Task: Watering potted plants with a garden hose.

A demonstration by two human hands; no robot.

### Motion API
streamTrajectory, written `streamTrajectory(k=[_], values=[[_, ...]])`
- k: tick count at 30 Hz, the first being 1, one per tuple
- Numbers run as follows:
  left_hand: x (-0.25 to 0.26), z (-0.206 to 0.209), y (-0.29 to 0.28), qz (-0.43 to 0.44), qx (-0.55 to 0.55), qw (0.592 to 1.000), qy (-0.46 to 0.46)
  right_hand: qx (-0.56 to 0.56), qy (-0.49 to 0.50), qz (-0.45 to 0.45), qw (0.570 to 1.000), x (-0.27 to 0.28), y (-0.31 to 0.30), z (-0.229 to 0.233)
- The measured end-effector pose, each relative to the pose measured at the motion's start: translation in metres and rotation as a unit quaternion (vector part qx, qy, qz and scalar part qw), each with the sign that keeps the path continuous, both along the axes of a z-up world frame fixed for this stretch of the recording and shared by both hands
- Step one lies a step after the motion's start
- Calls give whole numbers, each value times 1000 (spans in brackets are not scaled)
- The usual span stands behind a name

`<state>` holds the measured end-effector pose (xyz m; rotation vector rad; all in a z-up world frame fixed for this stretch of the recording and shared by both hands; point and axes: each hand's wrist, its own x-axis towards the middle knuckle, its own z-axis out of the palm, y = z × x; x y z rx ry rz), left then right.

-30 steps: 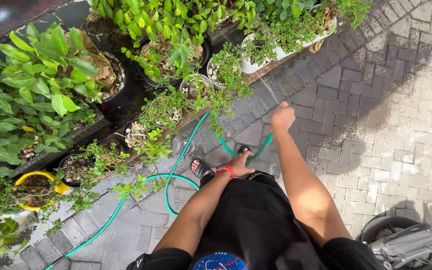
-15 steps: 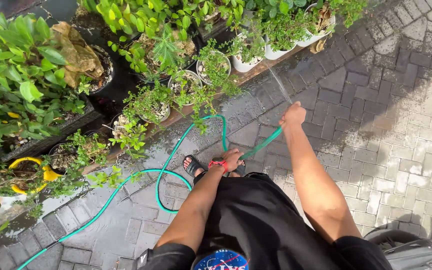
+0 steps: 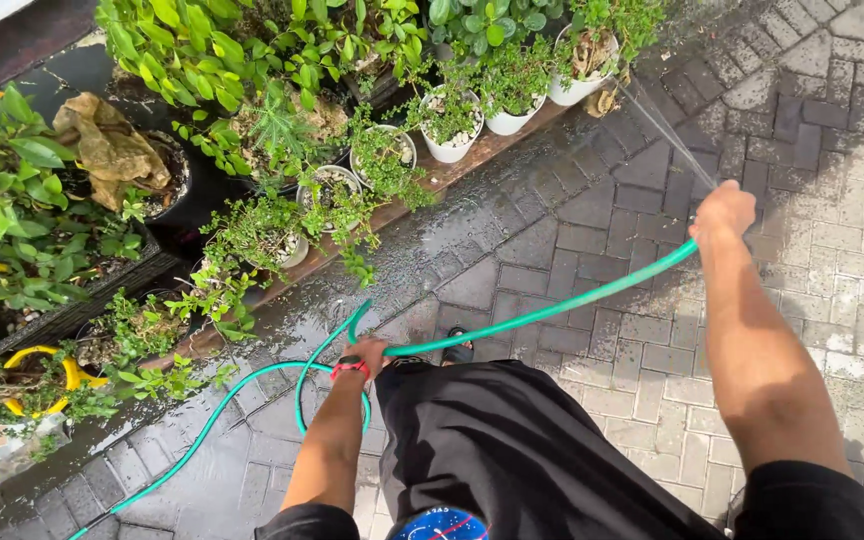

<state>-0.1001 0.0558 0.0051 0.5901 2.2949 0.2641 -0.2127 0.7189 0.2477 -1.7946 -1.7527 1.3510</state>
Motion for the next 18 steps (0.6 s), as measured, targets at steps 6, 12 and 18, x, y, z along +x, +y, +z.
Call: streamTrajectory(k=[6,12,18], values=[[39,24,-38,1,-116,993,6,112,-117,77,984,4,0,2],[50,46,-40,7,-83,996,14,145,-157,153,965,0,-21,-29],[56,77,-31,104,-14,994,-13,128,-177,156,963,-9,-40,-4]])
